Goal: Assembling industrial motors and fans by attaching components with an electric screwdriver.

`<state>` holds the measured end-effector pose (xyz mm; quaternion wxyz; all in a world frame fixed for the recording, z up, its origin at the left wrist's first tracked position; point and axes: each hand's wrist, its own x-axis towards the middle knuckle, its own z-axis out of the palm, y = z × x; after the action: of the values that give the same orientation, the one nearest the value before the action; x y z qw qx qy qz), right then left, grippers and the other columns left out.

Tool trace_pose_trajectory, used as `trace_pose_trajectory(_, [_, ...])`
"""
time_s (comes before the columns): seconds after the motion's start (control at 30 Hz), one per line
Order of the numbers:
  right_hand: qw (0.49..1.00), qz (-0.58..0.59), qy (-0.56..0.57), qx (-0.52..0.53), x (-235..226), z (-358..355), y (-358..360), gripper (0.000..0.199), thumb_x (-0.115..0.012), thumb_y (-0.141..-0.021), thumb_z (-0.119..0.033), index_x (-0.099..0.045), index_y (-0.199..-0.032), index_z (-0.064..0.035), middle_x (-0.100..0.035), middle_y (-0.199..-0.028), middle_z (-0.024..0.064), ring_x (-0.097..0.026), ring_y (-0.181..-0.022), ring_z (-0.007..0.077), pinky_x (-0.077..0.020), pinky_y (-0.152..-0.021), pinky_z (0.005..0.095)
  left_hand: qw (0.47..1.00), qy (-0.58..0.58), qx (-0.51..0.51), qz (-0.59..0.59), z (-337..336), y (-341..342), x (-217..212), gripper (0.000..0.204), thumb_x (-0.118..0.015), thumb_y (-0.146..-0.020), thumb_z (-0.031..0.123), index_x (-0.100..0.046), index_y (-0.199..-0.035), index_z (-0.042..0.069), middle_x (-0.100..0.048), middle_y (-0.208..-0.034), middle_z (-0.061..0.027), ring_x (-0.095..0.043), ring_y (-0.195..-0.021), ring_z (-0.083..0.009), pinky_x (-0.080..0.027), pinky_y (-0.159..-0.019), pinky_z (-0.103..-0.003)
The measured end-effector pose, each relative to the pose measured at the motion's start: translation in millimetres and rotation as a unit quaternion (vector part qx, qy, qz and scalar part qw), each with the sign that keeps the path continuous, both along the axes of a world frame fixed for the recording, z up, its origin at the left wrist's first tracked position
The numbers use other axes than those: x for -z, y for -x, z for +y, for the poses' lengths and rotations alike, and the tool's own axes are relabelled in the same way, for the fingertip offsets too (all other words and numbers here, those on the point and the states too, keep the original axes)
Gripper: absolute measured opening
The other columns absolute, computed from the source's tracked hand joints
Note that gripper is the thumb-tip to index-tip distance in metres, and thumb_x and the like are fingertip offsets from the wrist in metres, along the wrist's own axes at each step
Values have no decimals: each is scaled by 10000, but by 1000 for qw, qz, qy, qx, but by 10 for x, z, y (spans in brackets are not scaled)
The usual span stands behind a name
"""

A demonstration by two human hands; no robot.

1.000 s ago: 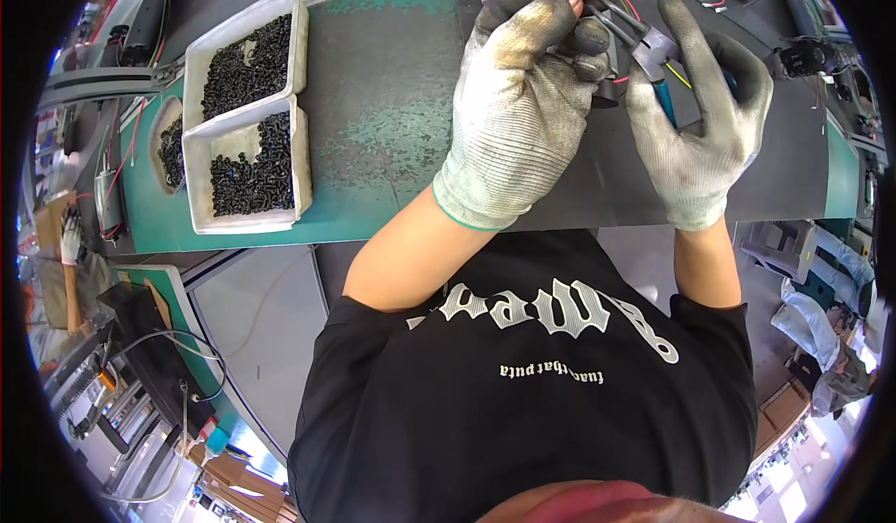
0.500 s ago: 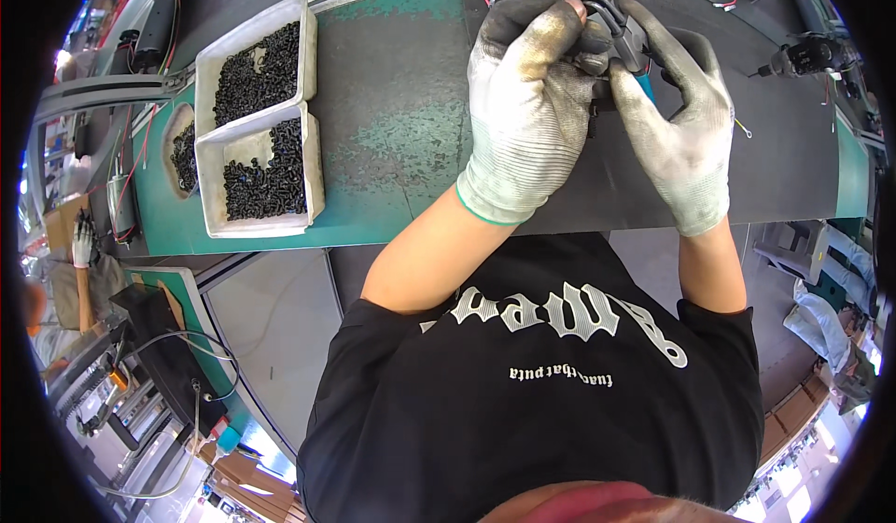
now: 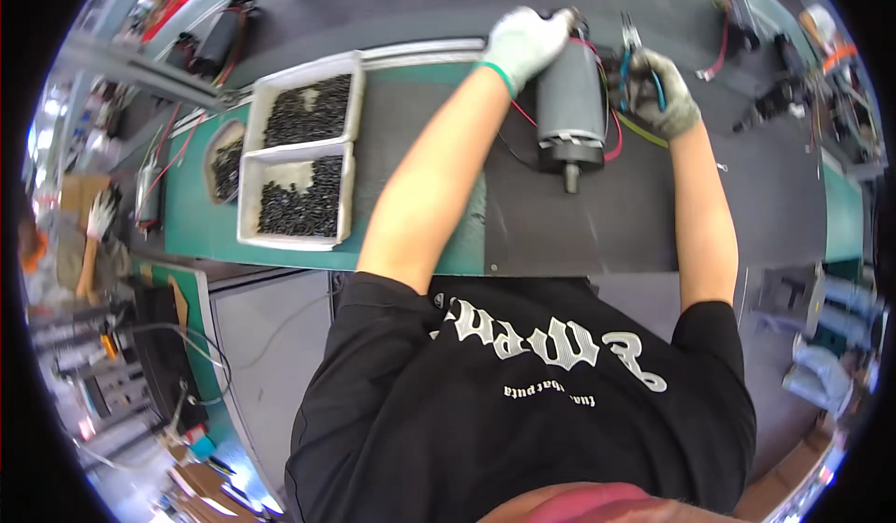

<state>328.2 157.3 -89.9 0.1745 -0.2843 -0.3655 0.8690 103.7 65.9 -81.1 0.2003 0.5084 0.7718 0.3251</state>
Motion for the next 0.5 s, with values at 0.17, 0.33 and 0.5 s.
trace_pose_trajectory(0.17, [996, 92, 10, 13, 120, -148, -179, 286, -574, -747, -160, -585, -1006, -39, -604, -854, 113, -522, -687, 226, -424, -669, 354, 995, 12, -71, -66, -156, -397, -340, 783, -592, -765, 616, -639, -1048, -112, -594, -1140, -328, -574, -1128, -388, -441, -980, -402])
trace_pose_trajectory(0.33, [967, 82, -223, 96, -638, -726, -361, 427, -606, -755, -171, -531, -1135, 8, -582, -904, 111, -546, -729, 201, -443, -676, 317, 980, -156, -82, -90, -648, -683, -853, 876, -757, -673, 528, -452, -1182, -116, -583, -1145, -285, -585, -1078, -403, -450, -962, -414])
trace_pose_trajectory(0.5, [764, -140, -630, 25, -1549, -1244, -690, 386, -579, -738, -60, -650, -1108, 23, -606, -936, 76, -542, -772, 105, -441, -703, 247, 768, -582, 179, 198, -1081, -632, -981, 856, -897, -591, 315, -426, -1214, -36, -632, -949, -140, -640, -872, -208, -515, -816, -328])
